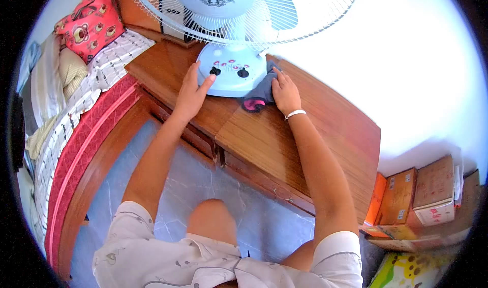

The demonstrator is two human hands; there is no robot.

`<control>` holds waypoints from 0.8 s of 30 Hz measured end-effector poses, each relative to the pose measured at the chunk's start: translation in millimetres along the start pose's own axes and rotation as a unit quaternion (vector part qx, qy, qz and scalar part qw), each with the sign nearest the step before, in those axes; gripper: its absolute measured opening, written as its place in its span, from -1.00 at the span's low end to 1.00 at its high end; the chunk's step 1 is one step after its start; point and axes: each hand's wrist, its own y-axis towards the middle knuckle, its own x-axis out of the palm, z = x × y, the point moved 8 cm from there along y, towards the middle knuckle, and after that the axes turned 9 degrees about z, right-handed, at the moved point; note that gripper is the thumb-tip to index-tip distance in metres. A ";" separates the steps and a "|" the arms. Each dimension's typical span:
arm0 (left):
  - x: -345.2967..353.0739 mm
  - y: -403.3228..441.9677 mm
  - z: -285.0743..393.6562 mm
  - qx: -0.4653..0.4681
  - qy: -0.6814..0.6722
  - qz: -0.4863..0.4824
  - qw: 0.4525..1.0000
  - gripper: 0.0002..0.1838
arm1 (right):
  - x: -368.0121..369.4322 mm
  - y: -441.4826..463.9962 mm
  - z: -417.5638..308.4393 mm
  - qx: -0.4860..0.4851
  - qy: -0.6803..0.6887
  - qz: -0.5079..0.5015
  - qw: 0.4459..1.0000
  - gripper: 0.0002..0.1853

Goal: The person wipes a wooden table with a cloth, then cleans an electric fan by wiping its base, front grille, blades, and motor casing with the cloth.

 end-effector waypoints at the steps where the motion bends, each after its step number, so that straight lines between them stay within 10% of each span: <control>1: 2.2 -5.1 2.4 0.003 -0.016 0.014 1.000 -0.11 | -3.2 -3.5 -1.2 0.011 0.017 0.003 1.000 -0.53; 24: -8.3 11.1 1.3 0.043 0.039 0.069 0.996 -0.27 | -14.4 -7.4 -35.6 0.104 0.079 0.056 0.990 -0.49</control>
